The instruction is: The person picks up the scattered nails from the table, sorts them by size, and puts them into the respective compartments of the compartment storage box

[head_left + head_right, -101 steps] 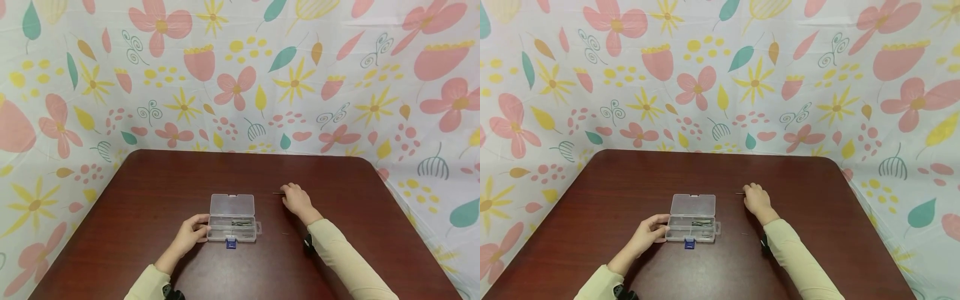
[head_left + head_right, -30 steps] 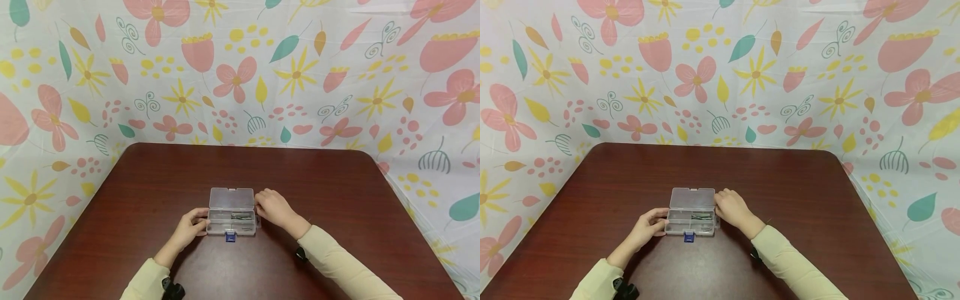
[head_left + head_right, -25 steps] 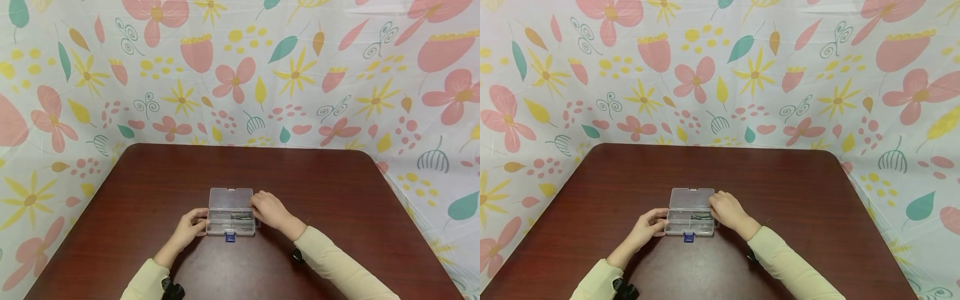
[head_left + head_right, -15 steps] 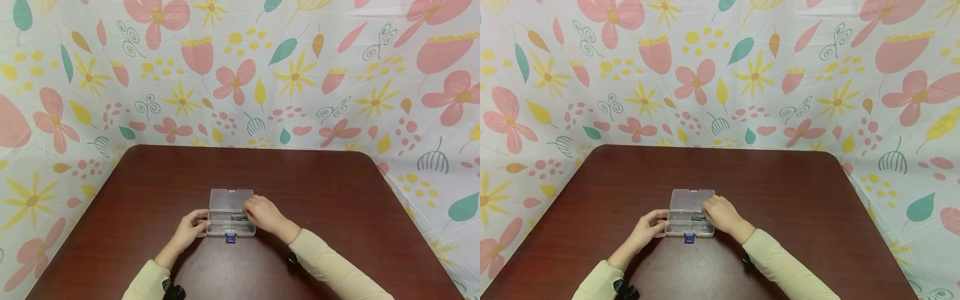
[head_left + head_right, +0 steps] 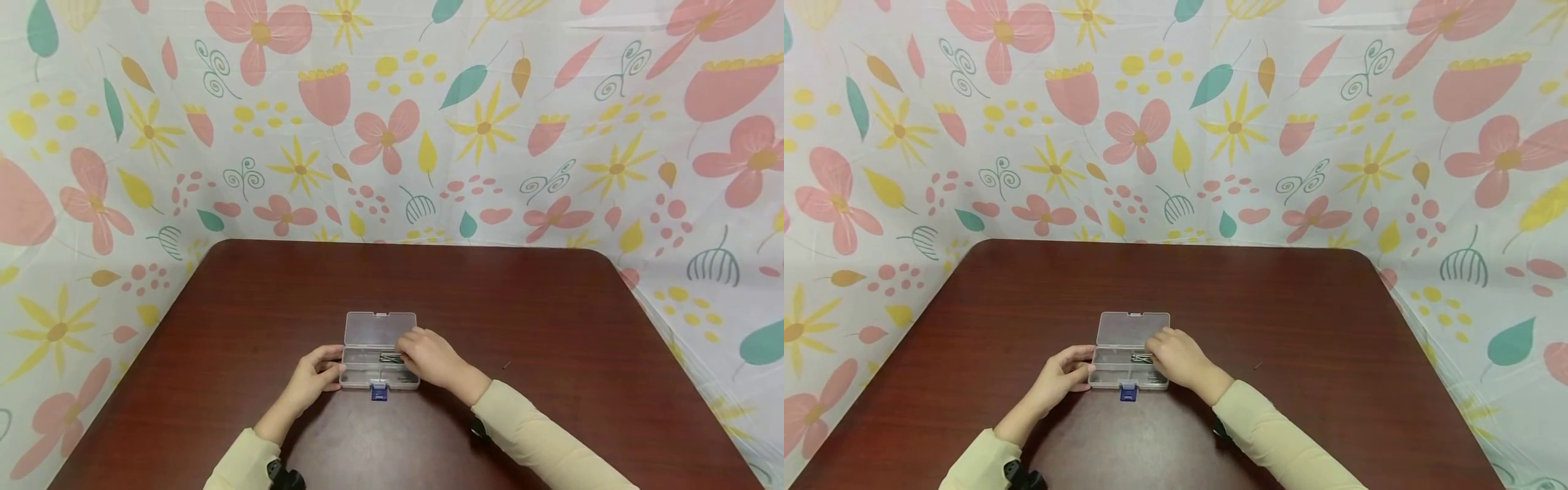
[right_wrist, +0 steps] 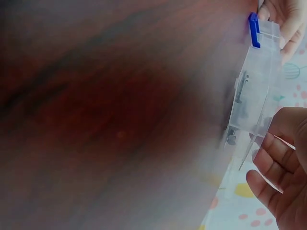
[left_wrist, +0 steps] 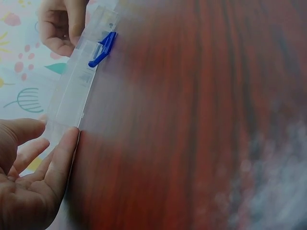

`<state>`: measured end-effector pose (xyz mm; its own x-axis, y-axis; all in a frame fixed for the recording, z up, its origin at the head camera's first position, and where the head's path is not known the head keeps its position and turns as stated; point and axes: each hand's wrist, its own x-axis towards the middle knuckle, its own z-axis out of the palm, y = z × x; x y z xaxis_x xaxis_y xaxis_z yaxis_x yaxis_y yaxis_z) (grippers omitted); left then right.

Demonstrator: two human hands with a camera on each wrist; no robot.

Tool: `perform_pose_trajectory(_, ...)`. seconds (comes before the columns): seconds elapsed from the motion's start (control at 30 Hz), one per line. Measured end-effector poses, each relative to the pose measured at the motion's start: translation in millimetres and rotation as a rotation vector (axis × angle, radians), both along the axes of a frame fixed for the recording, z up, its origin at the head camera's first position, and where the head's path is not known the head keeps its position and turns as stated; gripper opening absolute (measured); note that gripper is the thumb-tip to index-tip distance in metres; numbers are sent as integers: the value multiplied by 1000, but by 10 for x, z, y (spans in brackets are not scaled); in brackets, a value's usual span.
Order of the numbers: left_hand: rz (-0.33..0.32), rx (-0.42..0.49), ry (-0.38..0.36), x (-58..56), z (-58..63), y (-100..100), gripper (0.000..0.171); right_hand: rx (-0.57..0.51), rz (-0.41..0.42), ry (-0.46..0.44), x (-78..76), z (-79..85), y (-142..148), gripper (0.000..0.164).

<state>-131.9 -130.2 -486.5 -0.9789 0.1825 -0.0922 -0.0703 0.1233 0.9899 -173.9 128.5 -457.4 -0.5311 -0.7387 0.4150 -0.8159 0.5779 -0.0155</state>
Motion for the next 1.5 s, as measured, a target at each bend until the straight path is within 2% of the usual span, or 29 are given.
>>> perform_pose_trajectory(0.3, 8, 10, -7, 6, -5, -3, 39, -19, -29, 0, 28, 41, 164, 10)
perform_pose_trajectory(0.53, -1, -2, 1, 3, 12, -9, 40, 21, -89, -28, 67, 113, 403, 12)
perform_pose_trajectory(0.73, -10, -7, 8, -11, 21, -12, 41, 14, -145, -48, 105, 144, 653, 14)
perform_pose_trajectory(1.27, -2, -10, 3, -12, 2, 7, 40, 30, -235, -52, 253, 46, 1251, 23)
perform_pose_trajectory(1.5, 16, -24, -9, -5, -21, 4, 39, 51, -301, -64, 279, 21, 1439, 23)
